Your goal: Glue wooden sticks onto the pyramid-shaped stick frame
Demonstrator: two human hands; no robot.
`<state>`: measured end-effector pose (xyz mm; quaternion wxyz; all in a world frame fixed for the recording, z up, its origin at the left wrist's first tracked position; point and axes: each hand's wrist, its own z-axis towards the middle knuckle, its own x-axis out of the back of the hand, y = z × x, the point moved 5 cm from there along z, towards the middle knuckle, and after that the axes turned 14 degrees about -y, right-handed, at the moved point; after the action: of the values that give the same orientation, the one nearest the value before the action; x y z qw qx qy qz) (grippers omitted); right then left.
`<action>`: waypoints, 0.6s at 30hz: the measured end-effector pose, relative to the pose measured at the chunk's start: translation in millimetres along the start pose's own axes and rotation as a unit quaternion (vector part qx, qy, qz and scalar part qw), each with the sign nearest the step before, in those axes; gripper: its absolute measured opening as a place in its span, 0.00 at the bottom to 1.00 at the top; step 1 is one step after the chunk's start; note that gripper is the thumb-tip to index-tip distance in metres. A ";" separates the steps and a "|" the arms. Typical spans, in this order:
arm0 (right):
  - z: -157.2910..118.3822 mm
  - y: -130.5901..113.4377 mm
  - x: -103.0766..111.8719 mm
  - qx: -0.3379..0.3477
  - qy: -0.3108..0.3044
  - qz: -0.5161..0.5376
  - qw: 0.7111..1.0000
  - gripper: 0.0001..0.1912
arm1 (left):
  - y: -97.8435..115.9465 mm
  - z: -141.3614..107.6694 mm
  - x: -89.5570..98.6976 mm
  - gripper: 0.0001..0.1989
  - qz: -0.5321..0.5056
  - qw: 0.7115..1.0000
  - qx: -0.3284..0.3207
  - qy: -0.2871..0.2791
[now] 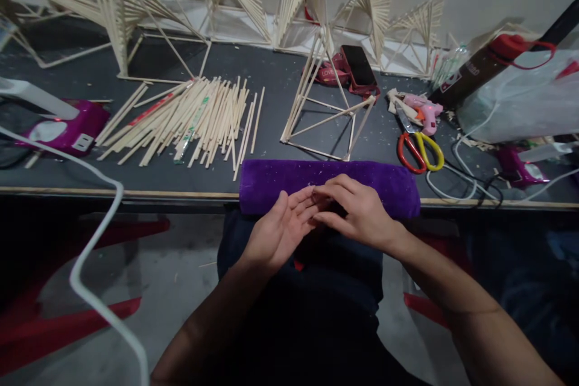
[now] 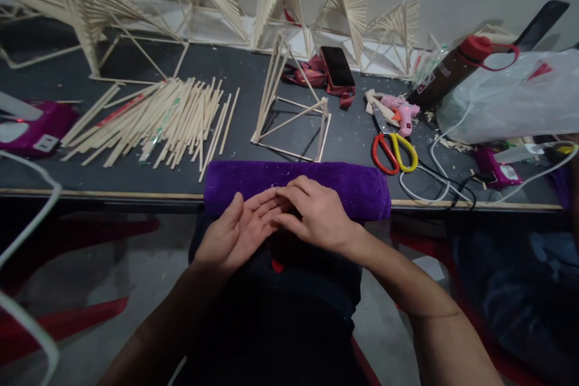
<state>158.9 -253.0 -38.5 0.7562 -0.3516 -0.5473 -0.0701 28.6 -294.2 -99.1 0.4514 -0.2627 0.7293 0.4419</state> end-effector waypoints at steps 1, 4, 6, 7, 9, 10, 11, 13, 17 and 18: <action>-0.1 2.0 -5.5 -0.017 0.003 -0.029 0.999 0.16 | -2.7 0.1 -0.9 0.26 0.004 1.000 -0.003 -0.005; 1.6 8.6 -14.8 -0.058 0.020 -0.079 0.995 0.10 | -9.5 0.0 -2.5 0.23 0.025 0.999 -0.011 -0.020; 3.7 13.4 -13.6 -0.058 0.023 -0.087 0.994 0.10 | -10.0 -2.2 -2.8 0.22 0.060 0.998 -0.014 -0.033; 4.1 16.9 -10.1 -0.058 0.024 -0.090 0.994 0.09 | -8.6 -4.3 -3.0 0.21 0.088 0.995 -0.010 -0.042; 1.6 27.2 4.4 -0.068 0.042 -0.099 0.992 0.09 | -2.7 -10.2 -2.5 0.21 0.171 0.984 0.004 -0.058; -1.9 34.2 15.4 -0.083 0.064 -0.104 0.989 0.08 | 2.6 -13.5 -1.3 0.19 0.220 0.974 0.002 -0.058; -7.2 42.2 28.1 -0.102 0.091 -0.108 0.985 0.08 | 9.8 -16.9 0.9 0.17 0.268 0.962 -0.013 -0.047; -22.4 60.4 56.1 -0.151 0.149 -0.121 0.970 0.08 | 27.9 -23.9 7.0 0.10 0.337 0.938 -0.078 -0.001; -63.4 96.9 111.6 -0.270 0.246 -0.157 0.918 0.10 | 53.6 -34.3 20.5 0.06 0.358 0.914 -0.176 0.080; -73.1 103.5 123.3 -0.289 0.272 -0.149 0.906 0.12 | 55.7 -35.1 22.8 0.07 0.353 0.915 -0.177 0.089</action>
<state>314.8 -186.2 11.4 0.7218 -0.4360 -0.3226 -0.4299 -40.2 -298.5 -89.6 0.1457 -0.1023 0.7218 0.6688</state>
